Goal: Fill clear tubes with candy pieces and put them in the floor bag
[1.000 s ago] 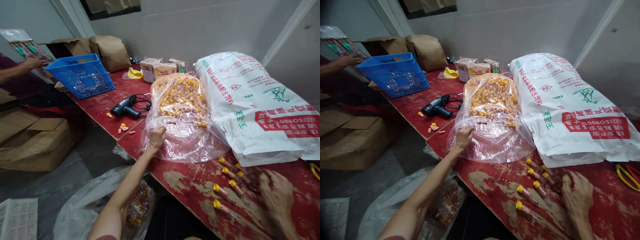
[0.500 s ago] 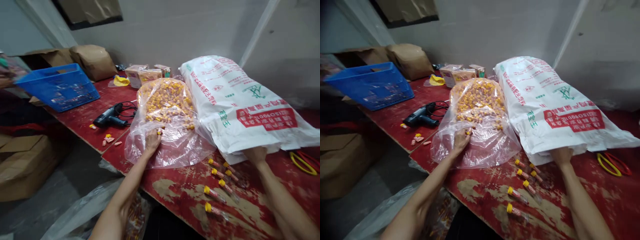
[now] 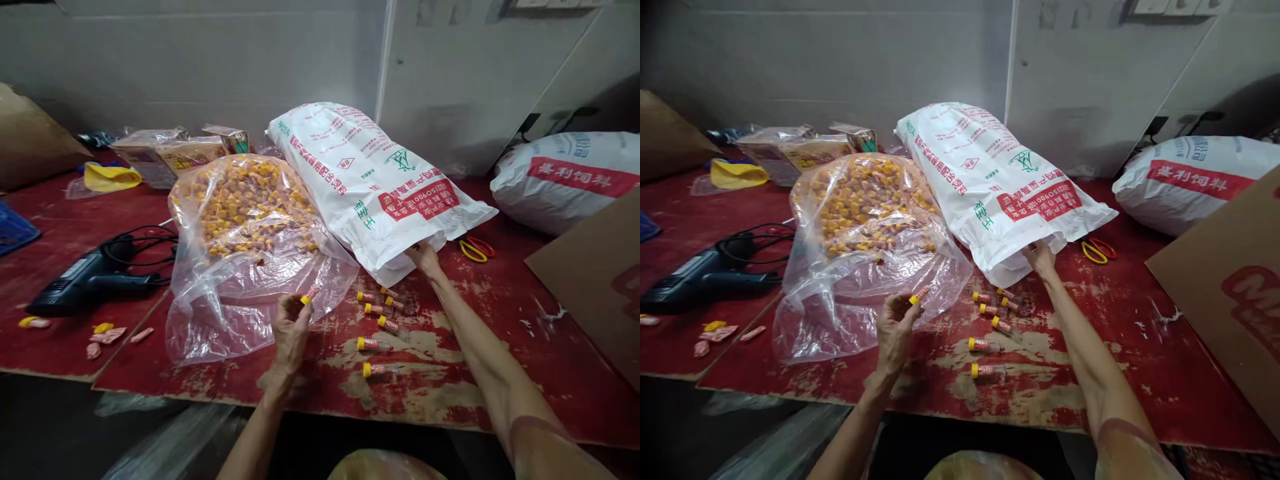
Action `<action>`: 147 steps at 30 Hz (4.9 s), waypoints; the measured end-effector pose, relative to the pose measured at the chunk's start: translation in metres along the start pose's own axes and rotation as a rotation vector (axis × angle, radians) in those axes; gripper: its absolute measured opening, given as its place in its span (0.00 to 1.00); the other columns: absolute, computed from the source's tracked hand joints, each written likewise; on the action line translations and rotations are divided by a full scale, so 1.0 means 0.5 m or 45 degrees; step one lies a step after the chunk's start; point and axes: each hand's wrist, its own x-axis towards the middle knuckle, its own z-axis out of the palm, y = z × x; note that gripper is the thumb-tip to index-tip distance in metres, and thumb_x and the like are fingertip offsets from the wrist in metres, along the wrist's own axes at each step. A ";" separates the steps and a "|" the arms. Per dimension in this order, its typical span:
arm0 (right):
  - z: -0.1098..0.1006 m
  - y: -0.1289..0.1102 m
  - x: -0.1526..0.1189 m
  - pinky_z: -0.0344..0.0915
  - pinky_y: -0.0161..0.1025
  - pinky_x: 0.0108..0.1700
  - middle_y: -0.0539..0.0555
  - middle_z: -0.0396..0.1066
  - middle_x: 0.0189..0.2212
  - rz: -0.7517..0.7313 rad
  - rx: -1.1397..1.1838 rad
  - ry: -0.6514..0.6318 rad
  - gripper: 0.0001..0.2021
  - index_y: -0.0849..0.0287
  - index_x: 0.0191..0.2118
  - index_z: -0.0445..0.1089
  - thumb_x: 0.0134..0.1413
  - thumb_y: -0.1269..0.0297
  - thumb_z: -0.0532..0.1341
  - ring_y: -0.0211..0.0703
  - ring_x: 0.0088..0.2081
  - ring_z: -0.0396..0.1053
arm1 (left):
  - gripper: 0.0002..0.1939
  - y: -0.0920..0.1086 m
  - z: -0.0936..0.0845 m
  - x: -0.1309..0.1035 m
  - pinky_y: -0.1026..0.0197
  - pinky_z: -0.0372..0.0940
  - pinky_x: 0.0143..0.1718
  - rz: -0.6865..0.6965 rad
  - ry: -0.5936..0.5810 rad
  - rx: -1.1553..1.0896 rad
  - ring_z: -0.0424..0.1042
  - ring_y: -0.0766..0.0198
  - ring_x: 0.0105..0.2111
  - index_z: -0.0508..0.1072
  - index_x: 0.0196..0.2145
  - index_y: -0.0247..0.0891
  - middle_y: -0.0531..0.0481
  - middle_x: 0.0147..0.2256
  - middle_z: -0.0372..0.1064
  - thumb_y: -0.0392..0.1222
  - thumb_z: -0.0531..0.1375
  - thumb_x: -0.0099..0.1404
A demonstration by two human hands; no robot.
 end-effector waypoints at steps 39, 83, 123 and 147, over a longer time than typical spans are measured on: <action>-0.083 0.126 -0.386 0.66 0.42 0.41 0.56 0.71 0.40 -0.140 0.194 0.245 0.16 0.58 0.46 0.69 0.59 0.54 0.55 0.44 0.40 0.69 | 0.22 -0.029 0.161 -0.255 0.61 0.69 0.42 0.686 -0.672 0.522 0.73 0.63 0.40 0.66 0.55 0.40 0.45 0.40 0.73 0.30 0.53 0.65; -0.039 0.128 -0.400 0.59 0.49 0.47 0.63 0.70 0.42 -1.096 -0.803 -0.031 0.21 0.63 0.58 0.59 0.61 0.66 0.50 0.53 0.44 0.65 | 0.16 -0.050 -0.092 0.175 0.53 0.62 0.47 0.385 0.094 1.482 0.68 0.53 0.45 0.74 0.39 0.33 0.37 0.40 0.70 0.31 0.47 0.64; -0.009 -0.059 -0.506 0.69 0.39 0.43 0.50 0.70 0.37 0.193 1.168 -0.154 0.17 0.54 0.43 0.64 0.48 0.60 0.67 0.39 0.37 0.71 | 0.16 -0.017 0.067 -0.236 0.67 0.64 0.32 -0.647 -0.611 -0.372 0.69 0.69 0.29 0.74 0.36 0.37 0.53 0.32 0.71 0.41 0.70 0.48; -0.018 -0.086 -0.503 0.62 0.41 0.40 0.61 0.69 0.44 -0.941 -0.788 -0.637 0.13 0.60 0.43 0.68 0.58 0.74 0.49 0.43 0.35 0.66 | 0.12 -0.018 0.008 -0.218 0.61 0.66 0.39 -0.277 -0.427 0.166 0.70 0.62 0.35 0.77 0.41 0.40 0.46 0.37 0.72 0.37 0.59 0.58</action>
